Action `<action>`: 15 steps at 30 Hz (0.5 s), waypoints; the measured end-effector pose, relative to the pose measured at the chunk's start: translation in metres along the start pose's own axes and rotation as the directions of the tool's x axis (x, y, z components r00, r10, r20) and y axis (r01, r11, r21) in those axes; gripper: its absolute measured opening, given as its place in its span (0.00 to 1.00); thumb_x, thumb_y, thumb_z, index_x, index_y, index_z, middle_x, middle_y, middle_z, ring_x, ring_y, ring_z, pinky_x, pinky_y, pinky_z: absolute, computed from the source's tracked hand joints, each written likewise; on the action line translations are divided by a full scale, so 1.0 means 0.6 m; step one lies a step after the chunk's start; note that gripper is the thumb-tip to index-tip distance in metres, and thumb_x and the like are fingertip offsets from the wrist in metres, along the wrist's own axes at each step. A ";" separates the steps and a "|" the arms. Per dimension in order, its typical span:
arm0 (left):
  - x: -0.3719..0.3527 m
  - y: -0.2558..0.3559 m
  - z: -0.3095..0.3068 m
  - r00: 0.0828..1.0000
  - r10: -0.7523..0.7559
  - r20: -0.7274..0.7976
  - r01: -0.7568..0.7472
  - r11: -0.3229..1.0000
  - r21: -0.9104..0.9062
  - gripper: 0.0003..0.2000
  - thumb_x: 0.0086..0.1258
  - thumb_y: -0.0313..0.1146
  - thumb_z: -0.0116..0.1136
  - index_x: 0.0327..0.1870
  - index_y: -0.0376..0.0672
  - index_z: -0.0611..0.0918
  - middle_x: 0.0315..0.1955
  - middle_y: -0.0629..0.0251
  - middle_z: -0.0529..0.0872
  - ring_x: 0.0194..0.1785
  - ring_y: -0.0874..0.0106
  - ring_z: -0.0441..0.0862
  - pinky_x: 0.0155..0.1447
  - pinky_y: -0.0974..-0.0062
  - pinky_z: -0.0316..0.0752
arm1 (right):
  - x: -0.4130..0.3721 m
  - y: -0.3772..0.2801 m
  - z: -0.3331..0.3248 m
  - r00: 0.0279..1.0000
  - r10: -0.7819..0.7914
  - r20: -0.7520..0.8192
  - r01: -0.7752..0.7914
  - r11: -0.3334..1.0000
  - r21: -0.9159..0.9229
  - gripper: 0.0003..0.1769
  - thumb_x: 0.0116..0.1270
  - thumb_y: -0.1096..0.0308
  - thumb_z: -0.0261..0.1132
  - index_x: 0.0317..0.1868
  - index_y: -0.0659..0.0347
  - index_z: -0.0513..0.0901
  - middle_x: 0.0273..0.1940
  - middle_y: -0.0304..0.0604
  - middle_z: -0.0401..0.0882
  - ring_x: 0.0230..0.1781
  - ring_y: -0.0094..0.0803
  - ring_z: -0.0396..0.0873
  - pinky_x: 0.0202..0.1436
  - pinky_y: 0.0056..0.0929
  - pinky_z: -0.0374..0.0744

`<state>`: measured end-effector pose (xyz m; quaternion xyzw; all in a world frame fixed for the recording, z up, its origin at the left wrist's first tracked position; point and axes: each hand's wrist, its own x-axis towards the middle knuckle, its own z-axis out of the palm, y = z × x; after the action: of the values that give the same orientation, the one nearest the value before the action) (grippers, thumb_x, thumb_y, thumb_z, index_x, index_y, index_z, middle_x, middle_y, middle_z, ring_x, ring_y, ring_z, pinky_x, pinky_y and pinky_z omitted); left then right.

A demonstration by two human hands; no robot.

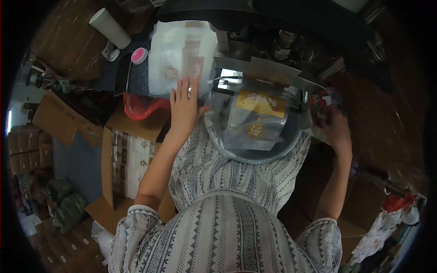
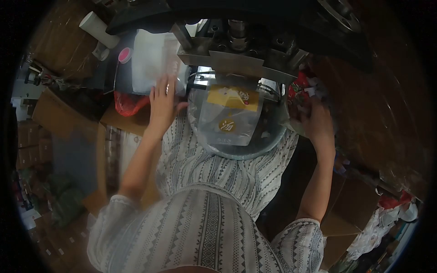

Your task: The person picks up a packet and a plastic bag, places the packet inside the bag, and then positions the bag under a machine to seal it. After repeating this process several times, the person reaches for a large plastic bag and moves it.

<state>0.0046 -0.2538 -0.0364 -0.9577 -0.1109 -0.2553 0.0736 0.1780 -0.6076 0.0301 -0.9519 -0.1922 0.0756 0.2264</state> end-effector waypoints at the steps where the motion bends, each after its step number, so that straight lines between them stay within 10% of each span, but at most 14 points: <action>1: -0.002 -0.009 -0.016 1.000 0.003 -0.006 -0.003 1.000 0.003 0.20 0.67 0.36 0.61 0.56 0.38 0.76 0.50 0.54 0.79 0.60 0.57 0.72 0.57 0.60 0.68 | 0.001 -0.003 -0.003 1.000 0.031 0.001 -0.031 0.999 0.015 0.11 0.58 0.72 0.64 0.41 0.65 0.79 0.41 0.55 0.81 0.41 0.52 0.81 0.42 0.41 0.78; 4: -0.016 -0.036 -0.054 0.929 -0.283 0.239 0.353 0.874 -0.334 0.08 0.63 0.27 0.60 0.43 0.41 0.81 0.35 0.59 0.82 0.40 0.55 0.80 0.44 0.62 0.74 | -0.025 -0.041 -0.025 0.997 0.069 -0.028 -0.064 0.986 0.151 0.13 0.56 0.74 0.67 0.42 0.65 0.79 0.40 0.53 0.81 0.38 0.49 0.82 0.40 0.37 0.79; 6: -0.023 -0.011 -0.080 0.943 -0.292 0.157 0.331 0.857 -0.395 0.07 0.62 0.25 0.60 0.41 0.41 0.82 0.32 0.59 0.82 0.37 0.55 0.81 0.40 0.63 0.75 | -0.030 -0.092 -0.020 0.995 0.063 -0.072 -0.041 0.961 0.274 0.14 0.55 0.75 0.69 0.43 0.64 0.79 0.39 0.51 0.81 0.37 0.46 0.82 0.39 0.34 0.79; 8: -0.023 0.018 -0.112 0.953 -0.291 0.079 0.295 0.844 -0.449 0.06 0.62 0.23 0.60 0.39 0.41 0.82 0.29 0.59 0.82 0.33 0.56 0.81 0.37 0.65 0.75 | -0.035 -0.151 0.004 0.904 -0.409 -0.124 0.422 0.811 0.405 0.13 0.55 0.77 0.70 0.42 0.64 0.81 0.40 0.45 0.81 0.36 0.36 0.82 0.39 0.29 0.79; 15: -0.020 0.060 -0.152 0.981 -0.026 0.195 0.151 0.737 -0.659 0.05 0.60 0.24 0.62 0.37 0.39 0.82 0.35 0.57 0.84 0.34 0.56 0.82 0.35 0.68 0.76 | -0.035 -0.229 0.035 0.729 -0.680 -0.083 0.655 0.656 0.374 0.13 0.58 0.76 0.68 0.45 0.61 0.83 0.42 0.42 0.80 0.39 0.33 0.82 0.42 0.28 0.80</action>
<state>-0.0398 -0.3089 0.0329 -0.9319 -0.0631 -0.1974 -0.2978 0.1085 -0.4946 0.0758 -0.7492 -0.5167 0.0532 0.4110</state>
